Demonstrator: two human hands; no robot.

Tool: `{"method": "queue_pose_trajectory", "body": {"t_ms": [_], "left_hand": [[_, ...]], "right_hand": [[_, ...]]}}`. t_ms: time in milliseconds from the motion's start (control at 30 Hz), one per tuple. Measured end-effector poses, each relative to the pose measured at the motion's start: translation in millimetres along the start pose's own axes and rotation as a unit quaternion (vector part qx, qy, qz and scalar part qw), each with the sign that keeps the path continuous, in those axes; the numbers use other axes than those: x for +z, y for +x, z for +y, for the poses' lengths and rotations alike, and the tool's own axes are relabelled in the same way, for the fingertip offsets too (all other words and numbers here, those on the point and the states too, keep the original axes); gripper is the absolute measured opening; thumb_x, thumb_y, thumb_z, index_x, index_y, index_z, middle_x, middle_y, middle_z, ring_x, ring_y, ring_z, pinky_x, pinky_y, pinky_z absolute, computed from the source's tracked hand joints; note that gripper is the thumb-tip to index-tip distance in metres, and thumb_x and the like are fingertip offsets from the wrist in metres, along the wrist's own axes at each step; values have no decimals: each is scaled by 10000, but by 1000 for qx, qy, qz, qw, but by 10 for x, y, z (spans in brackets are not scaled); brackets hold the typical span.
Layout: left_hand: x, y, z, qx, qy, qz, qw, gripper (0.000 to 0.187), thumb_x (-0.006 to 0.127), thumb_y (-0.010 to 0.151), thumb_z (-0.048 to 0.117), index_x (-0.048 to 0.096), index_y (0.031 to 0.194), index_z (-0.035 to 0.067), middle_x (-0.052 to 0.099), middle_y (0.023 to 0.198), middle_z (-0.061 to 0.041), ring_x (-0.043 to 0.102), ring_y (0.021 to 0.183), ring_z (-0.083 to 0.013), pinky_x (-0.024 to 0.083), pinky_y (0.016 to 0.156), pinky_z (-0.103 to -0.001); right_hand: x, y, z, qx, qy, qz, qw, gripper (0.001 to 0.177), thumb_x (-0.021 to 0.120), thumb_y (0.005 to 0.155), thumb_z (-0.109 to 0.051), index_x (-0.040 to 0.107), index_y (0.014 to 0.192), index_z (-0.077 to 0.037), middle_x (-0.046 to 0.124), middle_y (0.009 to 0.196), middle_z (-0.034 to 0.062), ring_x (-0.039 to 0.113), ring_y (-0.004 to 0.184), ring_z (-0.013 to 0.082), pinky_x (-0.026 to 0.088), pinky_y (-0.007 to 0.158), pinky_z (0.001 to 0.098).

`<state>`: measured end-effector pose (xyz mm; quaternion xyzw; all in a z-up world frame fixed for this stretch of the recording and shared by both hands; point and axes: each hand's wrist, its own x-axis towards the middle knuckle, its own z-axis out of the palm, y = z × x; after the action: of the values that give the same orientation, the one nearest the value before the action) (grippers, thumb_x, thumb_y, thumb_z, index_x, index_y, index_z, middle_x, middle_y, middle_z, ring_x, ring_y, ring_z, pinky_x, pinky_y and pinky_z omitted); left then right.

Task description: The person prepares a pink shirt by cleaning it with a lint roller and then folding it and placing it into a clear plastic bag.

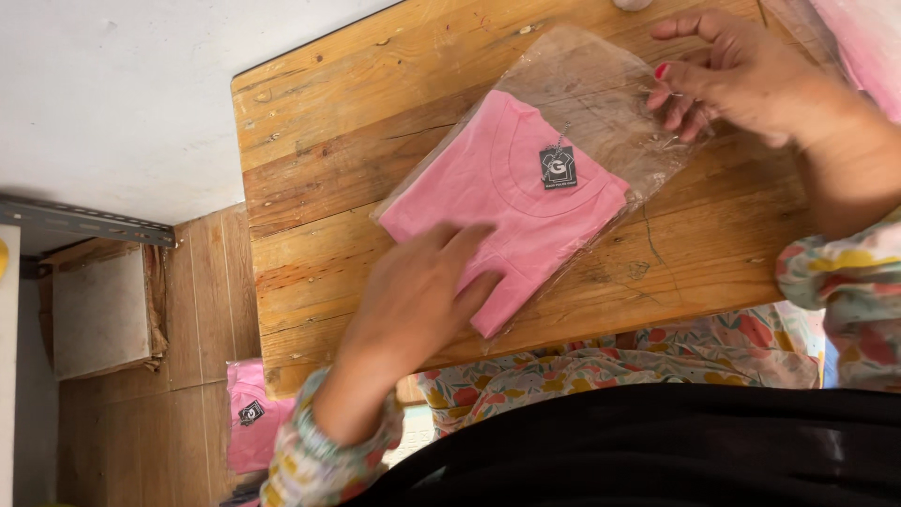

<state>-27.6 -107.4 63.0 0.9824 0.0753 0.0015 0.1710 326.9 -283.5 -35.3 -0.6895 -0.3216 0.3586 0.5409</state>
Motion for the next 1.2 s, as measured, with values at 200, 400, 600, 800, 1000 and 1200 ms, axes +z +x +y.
{"method": "queue_pose_trajectory", "body": {"t_ms": [200, 400, 600, 800, 1000, 1200], "left_hand": [[648, 979, -43, 24, 123, 9, 992, 812, 321, 997, 733, 253, 1635, 236, 194, 1707, -131, 120, 1573, -398, 65, 1254, -588], [860, 1100, -149, 26, 83, 47, 995, 803, 342, 979, 729, 327, 1614, 238, 239, 1702, -133, 137, 1579, -416, 27, 1238, -652], [958, 1100, -188, 27, 99, 91, 990, 794, 446, 956, 733, 404, 1588, 254, 303, 1686, -95, 198, 1575, -399, 101, 1244, -672], [945, 1116, -185, 11, 89, 52, 995, 831, 403, 949, 763, 336, 1618, 274, 217, 1716, -76, 54, 1589, -379, -10, 1214, -721], [894, 1103, -170, 5, 80, 60, 995, 824, 448, 925, 769, 409, 1590, 284, 185, 1709, -80, 29, 1554, -508, 1, 1176, -787], [874, 1113, -153, -1, 77, 46, 996, 831, 458, 918, 761, 400, 1590, 275, 168, 1710, -80, 16, 1551, -502, 4, 1169, -785]], "right_hand": [[232, -75, -40, -70, -110, 73, 989, 419, 544, 1084, 14, 412, 1479, -31, 641, 848, 141, 486, 519, 176, 391, 472, 263], [186, -91, -114, -37, -157, 97, 982, 382, 595, 1080, -47, 496, 1443, -115, 682, 871, 80, 497, 619, 113, 354, 543, 254], [156, -87, 19, -106, -279, 108, 948, 358, 679, 1076, -60, 593, 1422, -23, 572, 792, 45, 427, 603, 148, 372, 598, 315], [150, -102, 102, -157, -416, 122, 888, 360, 753, 1027, -105, 696, 1365, 8, 729, 889, 147, 682, 785, 349, 494, 787, 443], [49, -110, 153, -135, -561, 137, 805, 337, 711, 1075, -330, 738, 1320, -101, 790, 975, 106, 711, 973, 409, 543, 843, 505], [85, -270, 6, -342, -556, 250, 715, 137, 745, 1214, -94, 775, 1305, 5, 732, 1070, 149, 689, 927, 368, 526, 777, 475]]}}
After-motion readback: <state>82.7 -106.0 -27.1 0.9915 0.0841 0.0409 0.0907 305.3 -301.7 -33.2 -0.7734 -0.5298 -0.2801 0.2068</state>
